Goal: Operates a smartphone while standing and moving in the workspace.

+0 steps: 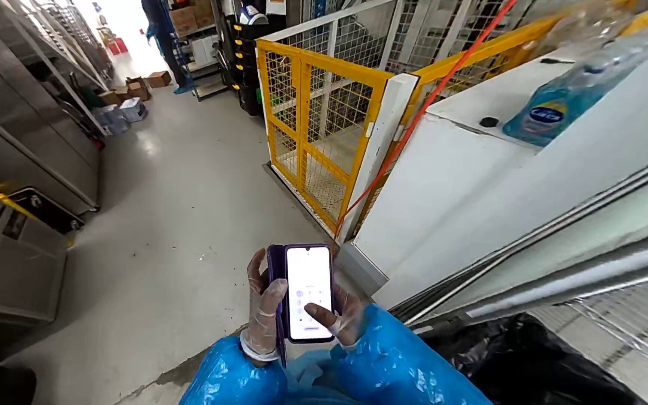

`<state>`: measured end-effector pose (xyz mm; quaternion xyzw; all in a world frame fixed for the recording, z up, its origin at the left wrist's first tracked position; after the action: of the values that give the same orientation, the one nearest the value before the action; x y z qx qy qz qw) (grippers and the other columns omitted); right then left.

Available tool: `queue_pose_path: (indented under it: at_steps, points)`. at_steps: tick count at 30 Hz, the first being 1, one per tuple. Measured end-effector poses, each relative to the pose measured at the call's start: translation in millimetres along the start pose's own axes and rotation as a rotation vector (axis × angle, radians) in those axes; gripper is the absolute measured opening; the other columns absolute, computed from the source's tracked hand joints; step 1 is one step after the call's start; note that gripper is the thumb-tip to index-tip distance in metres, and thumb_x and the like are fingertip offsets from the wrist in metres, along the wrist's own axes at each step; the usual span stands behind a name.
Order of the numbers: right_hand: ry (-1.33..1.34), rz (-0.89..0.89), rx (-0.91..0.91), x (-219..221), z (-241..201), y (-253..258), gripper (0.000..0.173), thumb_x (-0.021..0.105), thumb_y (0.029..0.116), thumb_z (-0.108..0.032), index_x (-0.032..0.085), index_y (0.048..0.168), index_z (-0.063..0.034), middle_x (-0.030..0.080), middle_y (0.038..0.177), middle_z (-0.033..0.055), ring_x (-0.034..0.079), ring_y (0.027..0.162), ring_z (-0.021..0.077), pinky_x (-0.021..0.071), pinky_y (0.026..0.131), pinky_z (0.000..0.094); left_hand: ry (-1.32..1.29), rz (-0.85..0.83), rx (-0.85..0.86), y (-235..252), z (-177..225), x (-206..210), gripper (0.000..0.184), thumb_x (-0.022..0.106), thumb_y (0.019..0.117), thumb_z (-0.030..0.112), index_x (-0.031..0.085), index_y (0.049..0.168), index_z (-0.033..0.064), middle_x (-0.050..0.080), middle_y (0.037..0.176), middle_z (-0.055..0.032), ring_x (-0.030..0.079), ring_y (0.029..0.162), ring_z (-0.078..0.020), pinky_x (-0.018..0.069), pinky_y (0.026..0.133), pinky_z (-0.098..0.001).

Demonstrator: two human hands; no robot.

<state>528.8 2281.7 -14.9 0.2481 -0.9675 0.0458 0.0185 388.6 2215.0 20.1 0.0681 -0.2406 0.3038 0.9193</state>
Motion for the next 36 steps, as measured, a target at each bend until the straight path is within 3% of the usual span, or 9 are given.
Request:
queue_pose_path:
  at_steps: [2, 6, 12, 19, 24, 29, 36]
  points:
    - [-0.017, -0.025, -0.033, 3.4, -2.3, 3.4, 0.058, 0.083, 0.0772, -0.020, 0.058, 0.123, 0.0067, 0.075, 0.097, 0.0003, 0.072, 0.089, 0.0020, 0.0598, 0.084, 0.0214, -0.026, 0.003, -0.001, 10.9, 2.6, -6.3, 0.112, 0.088, 0.0609, 0.057, 0.034, 0.147, 0.0109, 0.071, 0.103, -0.0025, 0.072, 0.088, -0.0081, 0.0614, 0.078, -0.0272]
    - [0.000, -0.062, -0.044, 9.7, -8.2, 11.3, 0.046, 0.077, 0.0788, -0.008, 0.059, 0.119, 0.0059, 0.076, 0.095, -0.0009, 0.072, 0.087, 0.0009, 0.0595, 0.083, 0.0197, -0.004, 0.003, 0.030, 24.7, 11.0, -9.1, 0.112, 0.087, 0.0631, 0.057, 0.030, 0.149, 0.0131, 0.070, 0.107, -0.0004, 0.071, 0.090, -0.0060, 0.0602, 0.079, -0.0251]
    - [-0.024, -0.100, -0.141, 11.4, -13.5, 26.8, 0.042, 0.069, 0.0799, -0.006, 0.061, 0.118, 0.0093, 0.076, 0.093, -0.0017, 0.072, 0.083, -0.0013, 0.0591, 0.079, 0.0180, -0.025, 0.040, 0.060, 33.8, 19.8, -11.7, 0.112, 0.087, 0.0611, 0.060, 0.033, 0.148, 0.0165, 0.070, 0.107, 0.0021, 0.070, 0.089, -0.0042, 0.0599, 0.078, -0.0240]
    - [-0.021, -0.103, -0.038, 13.5, -18.4, 41.0, 0.048, 0.081, 0.0774, -0.005, 0.061, 0.119, 0.0046, 0.077, 0.094, 0.0020, 0.074, 0.086, 0.0065, 0.0619, 0.081, 0.0240, -0.018, 0.040, 0.090, 40.7, 21.8, -0.7, 0.110, 0.087, 0.0640, 0.058, 0.032, 0.150, 0.0163, 0.070, 0.107, 0.0005, 0.070, 0.090, -0.0063, 0.0602, 0.078, -0.0256]
    - [-0.002, -0.095, -0.040, 9.1, -18.2, 45.3, 0.048, 0.082, 0.0767, -0.005, 0.061, 0.119, 0.0040, 0.077, 0.095, 0.0017, 0.074, 0.086, 0.0061, 0.0616, 0.083, 0.0237, -0.021, 0.022, 0.091, 43.6, 19.0, 5.9, 0.113, 0.087, 0.0623, 0.059, 0.031, 0.150, 0.0157, 0.070, 0.107, -0.0007, 0.071, 0.090, -0.0072, 0.0605, 0.079, -0.0266]
    - [0.005, -0.044, -0.036, 4.4, -26.7, 48.8, 0.052, 0.085, 0.0734, -0.016, 0.061, 0.116, 0.0020, 0.076, 0.090, -0.0019, 0.073, 0.083, 0.0027, 0.0609, 0.079, 0.0211, -0.023, 0.000, 0.087, 43.0, 17.2, 13.4, 0.115, 0.088, 0.0617, 0.058, 0.029, 0.151, 0.0147, 0.071, 0.108, -0.0015, 0.071, 0.091, -0.0076, 0.0606, 0.079, -0.0266]
    - [0.073, 0.076, 0.058, 1.5, -30.1, 58.5, 0.043, 0.085, 0.0762, -0.004, 0.062, 0.113, 0.0026, 0.075, 0.083, 0.0019, 0.073, 0.074, 0.0057, 0.0620, 0.073, 0.0230, 0.009, -0.007, 0.075, 38.8, 12.0, 24.6, 0.118, 0.088, 0.0609, 0.059, 0.027, 0.151, 0.0129, 0.070, 0.105, 0.0000, 0.070, 0.090, -0.0055, 0.0597, 0.080, -0.0248]
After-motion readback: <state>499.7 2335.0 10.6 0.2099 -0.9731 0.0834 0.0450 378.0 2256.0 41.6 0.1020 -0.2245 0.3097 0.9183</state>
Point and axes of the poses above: each hand's wrist, its own y-axis towards the middle knuckle, its own x-axis out of the palm, z = x × y, the point moved 6 cm from there along y, towards the middle knuckle
